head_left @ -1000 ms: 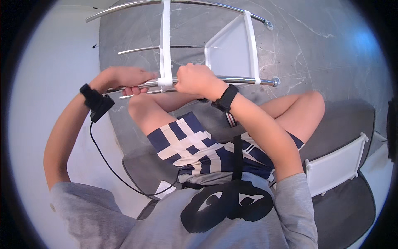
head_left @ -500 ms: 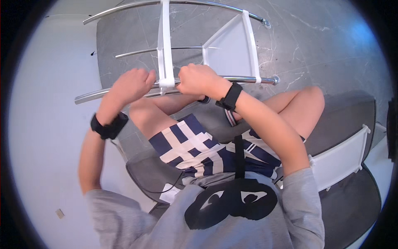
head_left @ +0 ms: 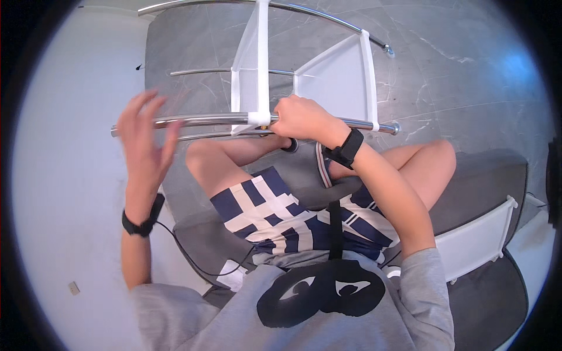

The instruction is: The person is disassembling a white plastic tiered cart by pulling apart the shelves and metal supports while sitting on a couch.

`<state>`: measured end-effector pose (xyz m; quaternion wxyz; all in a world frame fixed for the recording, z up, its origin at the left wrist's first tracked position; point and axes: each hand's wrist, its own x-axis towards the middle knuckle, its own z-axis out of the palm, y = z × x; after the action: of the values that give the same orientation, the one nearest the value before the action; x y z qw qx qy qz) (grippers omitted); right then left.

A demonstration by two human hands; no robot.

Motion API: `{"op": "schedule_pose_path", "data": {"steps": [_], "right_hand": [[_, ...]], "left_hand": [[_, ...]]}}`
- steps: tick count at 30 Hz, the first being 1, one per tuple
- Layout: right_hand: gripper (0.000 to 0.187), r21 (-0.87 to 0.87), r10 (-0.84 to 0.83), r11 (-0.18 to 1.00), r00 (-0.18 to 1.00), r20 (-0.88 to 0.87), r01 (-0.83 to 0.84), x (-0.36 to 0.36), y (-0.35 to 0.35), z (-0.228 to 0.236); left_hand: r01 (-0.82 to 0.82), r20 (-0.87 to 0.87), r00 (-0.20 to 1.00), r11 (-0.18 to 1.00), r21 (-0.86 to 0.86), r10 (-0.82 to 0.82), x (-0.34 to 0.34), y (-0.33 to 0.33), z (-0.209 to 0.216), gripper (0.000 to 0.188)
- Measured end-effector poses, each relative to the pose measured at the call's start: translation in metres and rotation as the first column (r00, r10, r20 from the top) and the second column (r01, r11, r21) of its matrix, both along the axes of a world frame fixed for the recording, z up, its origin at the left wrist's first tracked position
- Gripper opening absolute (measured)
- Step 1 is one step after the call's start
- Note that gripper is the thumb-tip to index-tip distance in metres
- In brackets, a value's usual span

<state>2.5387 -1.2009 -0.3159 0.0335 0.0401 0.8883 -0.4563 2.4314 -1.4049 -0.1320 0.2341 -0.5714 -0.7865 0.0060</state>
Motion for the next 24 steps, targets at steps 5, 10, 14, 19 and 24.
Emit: {"op": "schedule_pose_path", "data": {"steps": [5,10,14,19,24], "right_hand": [[0.030,-0.047,-0.002,0.999,1.000,-0.030,0.000,0.008,0.014,-0.001],[0.033,-0.201,0.104,0.974,0.995,0.001,-0.101,0.010,0.027,-0.006],[0.034,-0.306,0.169,0.942,0.983,0.068,-0.141,0.017,0.036,0.005],[0.019,-0.493,0.217,0.852,0.976,0.033,-0.173,0.031,0.039,-0.003],[0.019,-0.440,0.094,0.895,0.995,0.038,-0.068,0.032,0.034,-0.004]], "left_hand": [[-0.460,0.917,0.258,0.873,-0.162,0.306,-0.009,-0.079,-0.059,0.035],[-0.558,0.792,0.035,0.646,0.521,-0.609,0.025,0.042,-0.107,0.051],[-0.470,0.131,-0.538,0.425,0.773,-0.833,-0.012,0.088,-0.118,0.040],[0.020,0.128,-0.923,0.287,0.958,-0.364,-0.023,0.117,-0.116,0.049],[-0.391,0.268,-0.608,0.576,0.717,-0.747,0.006,0.104,-0.095,0.051]]}}
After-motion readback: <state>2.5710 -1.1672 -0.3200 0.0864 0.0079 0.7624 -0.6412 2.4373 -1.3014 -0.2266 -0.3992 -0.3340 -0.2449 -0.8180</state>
